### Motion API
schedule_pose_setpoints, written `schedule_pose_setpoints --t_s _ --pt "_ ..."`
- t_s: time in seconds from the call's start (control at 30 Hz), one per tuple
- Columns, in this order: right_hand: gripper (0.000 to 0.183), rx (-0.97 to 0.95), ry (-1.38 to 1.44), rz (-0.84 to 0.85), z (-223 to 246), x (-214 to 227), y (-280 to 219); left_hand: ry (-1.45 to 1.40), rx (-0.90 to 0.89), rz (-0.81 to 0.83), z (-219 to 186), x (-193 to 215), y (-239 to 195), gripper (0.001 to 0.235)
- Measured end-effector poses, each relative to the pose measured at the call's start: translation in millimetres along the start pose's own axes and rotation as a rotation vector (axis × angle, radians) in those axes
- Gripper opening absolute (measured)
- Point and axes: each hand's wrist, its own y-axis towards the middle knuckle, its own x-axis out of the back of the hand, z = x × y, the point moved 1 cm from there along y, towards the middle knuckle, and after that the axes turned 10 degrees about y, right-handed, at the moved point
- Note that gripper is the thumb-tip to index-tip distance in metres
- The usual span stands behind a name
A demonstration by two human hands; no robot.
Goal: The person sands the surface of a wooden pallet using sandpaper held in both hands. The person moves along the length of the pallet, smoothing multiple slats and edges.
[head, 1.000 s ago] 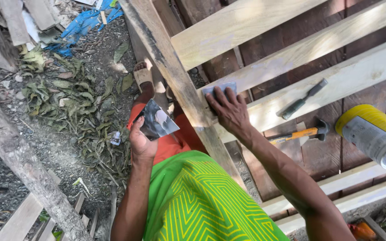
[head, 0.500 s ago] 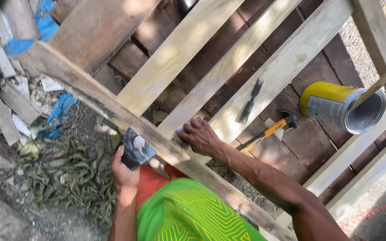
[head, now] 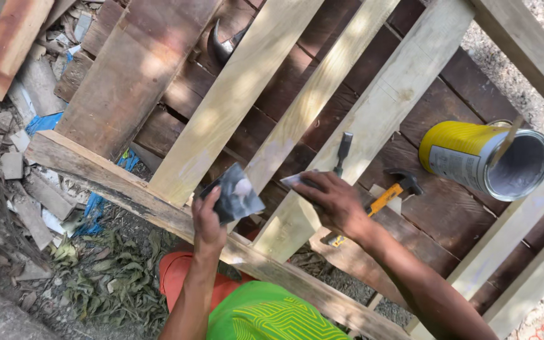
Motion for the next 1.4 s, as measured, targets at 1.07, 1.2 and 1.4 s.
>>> schedule_pose_setpoints --t_s 1.07,1.2,1.4 --pt "0.036 0.066 -0.593 -0.193 -199 137 79 0.014 -0.102 0.001 -63 -154 151 0.024" --pt "0.035 0.103 -0.659 -0.162 -248 154 114 0.109 -0.138 -0.027 -53 -115 188 0.022" --pt "0.043 0.08 -0.76 -0.013 -277 142 120 0.336 -0.302 0.01 -43 -101 190 0.024"
